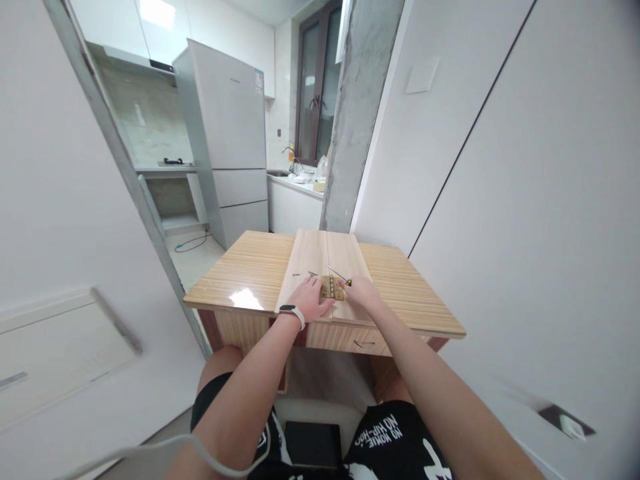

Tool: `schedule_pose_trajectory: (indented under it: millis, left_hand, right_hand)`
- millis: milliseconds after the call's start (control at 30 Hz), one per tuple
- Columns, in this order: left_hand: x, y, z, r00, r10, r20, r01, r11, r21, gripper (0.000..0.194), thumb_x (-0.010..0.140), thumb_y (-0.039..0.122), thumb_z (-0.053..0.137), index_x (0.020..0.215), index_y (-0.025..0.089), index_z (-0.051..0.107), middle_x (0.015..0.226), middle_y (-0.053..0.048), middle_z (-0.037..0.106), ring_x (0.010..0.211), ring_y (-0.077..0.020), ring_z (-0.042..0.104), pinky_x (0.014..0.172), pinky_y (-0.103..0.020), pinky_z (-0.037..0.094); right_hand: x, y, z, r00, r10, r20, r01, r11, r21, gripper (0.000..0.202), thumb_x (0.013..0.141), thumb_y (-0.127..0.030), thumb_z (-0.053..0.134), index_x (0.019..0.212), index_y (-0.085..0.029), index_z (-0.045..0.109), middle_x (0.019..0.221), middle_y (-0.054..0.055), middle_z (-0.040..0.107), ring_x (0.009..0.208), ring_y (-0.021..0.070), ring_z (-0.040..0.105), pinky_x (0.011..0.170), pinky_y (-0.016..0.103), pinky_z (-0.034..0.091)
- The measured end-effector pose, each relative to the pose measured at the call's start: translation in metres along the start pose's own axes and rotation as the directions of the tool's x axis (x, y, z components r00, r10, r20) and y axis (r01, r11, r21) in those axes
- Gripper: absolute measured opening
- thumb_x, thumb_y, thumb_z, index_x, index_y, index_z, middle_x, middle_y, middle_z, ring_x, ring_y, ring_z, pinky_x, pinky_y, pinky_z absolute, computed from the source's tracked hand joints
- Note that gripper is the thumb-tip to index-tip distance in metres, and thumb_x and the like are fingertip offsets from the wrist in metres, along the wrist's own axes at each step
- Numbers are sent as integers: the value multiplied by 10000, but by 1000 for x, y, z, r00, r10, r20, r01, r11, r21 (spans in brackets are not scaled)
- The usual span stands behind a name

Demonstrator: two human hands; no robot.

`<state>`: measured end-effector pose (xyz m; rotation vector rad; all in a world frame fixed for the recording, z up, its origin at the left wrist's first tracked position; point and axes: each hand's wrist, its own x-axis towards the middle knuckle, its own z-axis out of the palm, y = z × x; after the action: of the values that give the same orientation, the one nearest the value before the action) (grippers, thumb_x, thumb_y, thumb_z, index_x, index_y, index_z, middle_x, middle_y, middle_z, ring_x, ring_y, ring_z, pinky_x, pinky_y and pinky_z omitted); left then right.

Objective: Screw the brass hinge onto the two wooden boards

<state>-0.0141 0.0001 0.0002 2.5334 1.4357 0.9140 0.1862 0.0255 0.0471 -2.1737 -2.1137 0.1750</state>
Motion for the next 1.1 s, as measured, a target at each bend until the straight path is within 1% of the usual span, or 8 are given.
schedule_pose_trajectory:
  millis: [167,333,433,533,733,867,967,1100]
  left_hand:
    - [1,0,-1,1000,14,-3,-14,1000,13,478,905,545,618,1222,191,562,1210,-127,626,1188,-303,532,1062,-456,414]
    - [1,0,-2,1000,23,-9,-23,999,25,479,903,545,624,1211,183,565,1197,-127,625,1167,-302,533,1051,-453,425]
    - [0,2,-4,999,25,-21,-25,999,32,450,895,538,637,1170,187,577,1181,-123,619,1157,-299,531,1048,-449,424]
    - [-1,4,-6,999,14,-36,-12,998,56,381,887,534,645,1059,198,591,1126,-114,615,1114,-296,541,1012,-450,435]
    - [-2,6,-9,1000,-13,0,13,998,60,300,899,504,630,847,213,575,945,-91,626,964,-270,590,872,-412,474]
    - [0,4,-9,1000,-3,11,3,999,35,278,907,461,629,789,215,579,901,-93,647,932,-257,613,860,-402,484]
    - [1,4,-8,1000,-3,-12,3,999,34,283,900,461,639,775,214,579,894,-96,655,927,-257,618,851,-399,491]
    - [1,4,-10,1000,2,-22,-1,999,42,283,902,462,635,778,213,583,904,-92,657,923,-256,618,835,-397,490]
  right_hand:
    - [1,-8,7,999,-46,-9,45,998,-32,454,995,-509,476,1079,-159,753,1072,193,750,990,273,720,758,299,480]
    - [5,-8,-1,989,-148,-16,146,985,-94,287,943,-402,593,1064,-187,740,1060,165,752,985,265,707,774,298,472]
    - [12,-9,-8,979,-185,-84,179,981,-71,236,932,-384,619,1035,-210,740,1052,139,755,985,244,696,774,282,456]
    - [24,-17,-9,970,-209,-128,213,977,21,203,915,-375,643,995,-224,754,1025,104,764,959,217,693,756,261,442]
    - [46,-48,8,967,-228,-113,242,962,130,193,872,-374,705,955,-216,778,990,87,774,889,186,699,702,239,426]
    - [53,-66,20,972,-205,-117,220,967,131,200,874,-405,705,947,-236,783,983,95,774,888,200,701,684,249,424]
    - [58,-74,23,976,-184,-117,200,969,143,190,889,-399,690,959,-248,781,999,93,773,896,198,701,692,246,427]
    - [64,-74,22,979,-175,-102,191,966,177,204,882,-415,700,964,-243,772,995,80,771,880,187,698,688,236,421]
